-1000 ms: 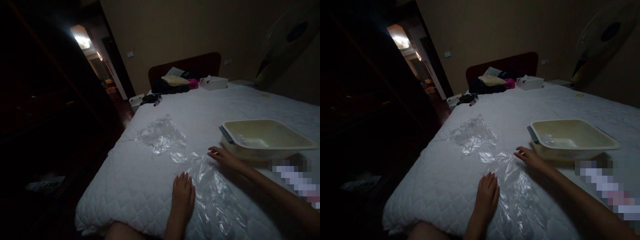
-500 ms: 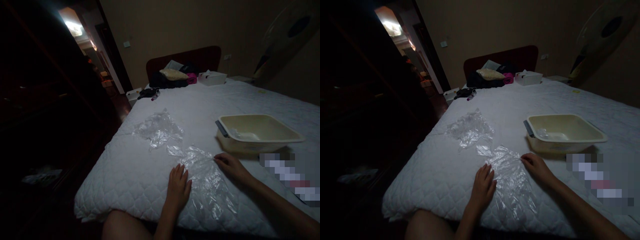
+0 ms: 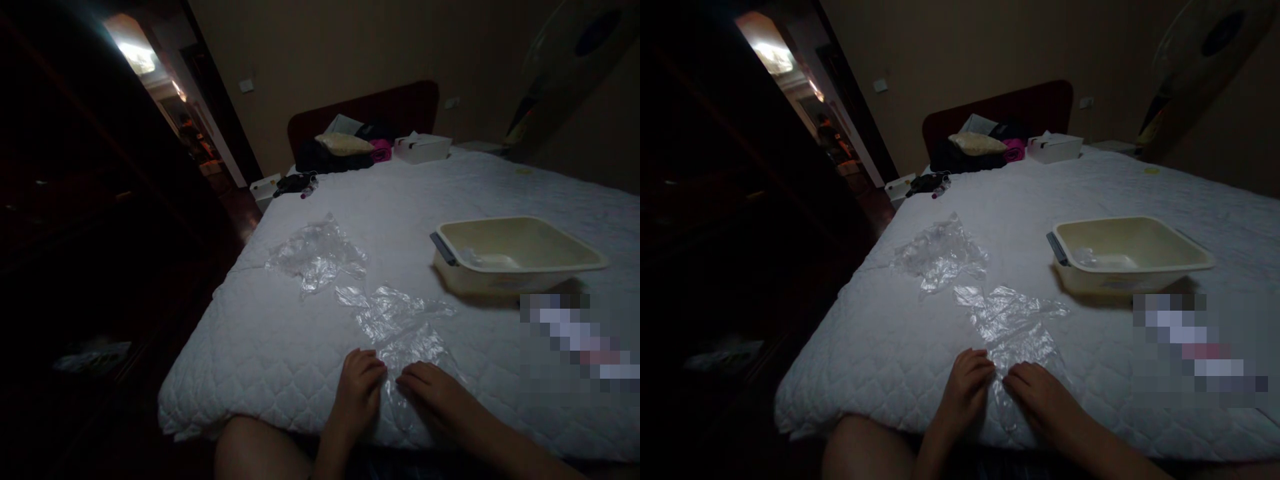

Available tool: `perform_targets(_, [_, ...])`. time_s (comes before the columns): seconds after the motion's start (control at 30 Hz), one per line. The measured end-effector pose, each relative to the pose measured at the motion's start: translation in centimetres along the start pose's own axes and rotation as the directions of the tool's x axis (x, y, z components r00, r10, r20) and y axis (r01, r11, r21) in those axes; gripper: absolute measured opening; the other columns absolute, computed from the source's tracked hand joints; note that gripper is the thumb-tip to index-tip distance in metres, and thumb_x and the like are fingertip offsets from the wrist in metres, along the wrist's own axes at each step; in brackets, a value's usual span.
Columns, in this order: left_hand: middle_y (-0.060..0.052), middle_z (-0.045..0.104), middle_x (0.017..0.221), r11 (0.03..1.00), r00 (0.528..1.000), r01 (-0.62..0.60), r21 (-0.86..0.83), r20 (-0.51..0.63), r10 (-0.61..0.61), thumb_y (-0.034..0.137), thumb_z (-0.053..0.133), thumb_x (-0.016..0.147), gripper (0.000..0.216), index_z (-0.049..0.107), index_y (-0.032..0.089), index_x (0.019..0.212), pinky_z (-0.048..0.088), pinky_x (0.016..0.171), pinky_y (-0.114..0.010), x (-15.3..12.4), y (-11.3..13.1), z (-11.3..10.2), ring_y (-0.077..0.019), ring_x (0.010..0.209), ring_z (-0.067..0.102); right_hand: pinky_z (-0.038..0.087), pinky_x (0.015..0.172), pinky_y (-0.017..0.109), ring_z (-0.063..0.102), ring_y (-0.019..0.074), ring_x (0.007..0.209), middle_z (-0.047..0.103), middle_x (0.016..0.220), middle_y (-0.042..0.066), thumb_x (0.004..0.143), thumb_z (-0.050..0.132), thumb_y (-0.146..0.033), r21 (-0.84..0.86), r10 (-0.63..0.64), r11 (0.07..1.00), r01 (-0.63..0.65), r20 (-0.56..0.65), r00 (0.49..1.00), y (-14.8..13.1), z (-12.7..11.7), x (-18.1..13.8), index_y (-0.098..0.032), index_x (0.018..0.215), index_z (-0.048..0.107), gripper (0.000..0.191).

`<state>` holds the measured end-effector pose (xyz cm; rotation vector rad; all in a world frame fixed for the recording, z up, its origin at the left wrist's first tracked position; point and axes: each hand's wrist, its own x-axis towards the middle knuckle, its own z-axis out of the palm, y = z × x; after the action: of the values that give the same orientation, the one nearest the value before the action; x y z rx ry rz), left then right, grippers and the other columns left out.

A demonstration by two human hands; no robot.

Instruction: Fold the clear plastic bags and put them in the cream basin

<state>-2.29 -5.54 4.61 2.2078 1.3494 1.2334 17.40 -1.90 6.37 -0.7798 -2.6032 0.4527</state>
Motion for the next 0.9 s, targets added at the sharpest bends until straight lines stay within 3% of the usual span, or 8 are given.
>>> perform_targets(0.23, [-0.005, 0.064, 0.094, 0.999, 0.999, 0.032, 0.024, 0.038, -0.033, 0.003, 0.051, 0.073, 0.029, 0.062, 0.019, 0.094, 0.039, 0.092, -0.044, 0.3, 0.1, 0.0, -0.0205, 0.102, 0.053, 0.047, 0.072, 0.032, 0.057, 0.0182, 0.08, 0.063, 0.089, 0.007, 0.081, 0.043, -0.011, 0.029, 0.113, 0.993, -0.112, -0.019, 0.993, 0.0, 0.5, -0.3, -0.02, 0.097, 0.06, 0.026])
perform_targets(0.43, [-0.004, 0.065, 0.091, 0.996, 0.995, 0.087, 0.029, 0.045, -0.088, 0.011, 0.057, 0.077, 0.015, 0.064, 0.02, 0.087, 0.04, 0.091, -0.042, 0.5, 0.3, 0.1, -0.0204, 0.1, 0.054, 0.047, 0.076, 0.038, 0.057, 0.0208, 0.086, 0.063, 0.095, 0.007, 0.081, 0.053, -0.025, 0.06, 0.153, 0.986, -0.154, 0.022, 0.988, -0.3, 0.2, -0.4, -0.02, 0.099, 0.06, 0.02])
perform_targets(0.53, [-0.004, 0.065, 0.088, 0.994, 0.994, 0.106, 0.039, 0.028, -0.107, 0.015, 0.057, 0.08, 0.011, 0.064, 0.02, 0.087, 0.041, 0.089, -0.041, 0.5, 0.2, 0.4, -0.0203, 0.097, 0.055, 0.048, 0.077, 0.038, 0.059, 0.0199, 0.084, 0.065, 0.092, 0.007, 0.083, 0.048, -0.024, 0.104, 0.184, 0.978, -0.18, -0.024, 0.983, -0.1, 0.7, -0.6, -0.02, 0.097, 0.061, 0.018])
perform_targets(0.73, [-0.004, 0.063, 0.088, 0.983, 0.986, 0.164, 0.087, -0.003, -0.164, 0.016, 0.056, 0.081, 0.011, 0.062, 0.019, 0.089, 0.041, 0.085, -0.039, 0.7, 0.2, 1.0, -0.0195, 0.091, 0.055, 0.049, 0.08, 0.039, 0.062, 0.0224, 0.089, 0.066, 0.1, 0.01, 0.086, 0.045, -0.035, 0.248, 0.388, 0.906, -0.343, -0.163, 0.907, 0.5, 1.7, -0.7, -0.021, 0.111, 0.055, 0.03])
perform_targets(0.9, [-0.003, 0.061, 0.083, 0.97, 0.983, 0.183, 0.161, -0.019, -0.182, 0.016, 0.053, 0.082, 0.012, 0.059, 0.019, 0.092, 0.04, 0.081, -0.037, 1.1, 0.5, 1.6, -0.0182, 0.083, 0.053, 0.051, 0.071, 0.033, 0.063, 0.0189, 0.075, 0.064, 0.084, 0.005, 0.086, 0.043, -0.035, 0.327, 0.485, 0.847, -0.418, -0.158, 0.86, 0.5, 1.4, 0.0, -0.02, 0.112, 0.047, 0.031])
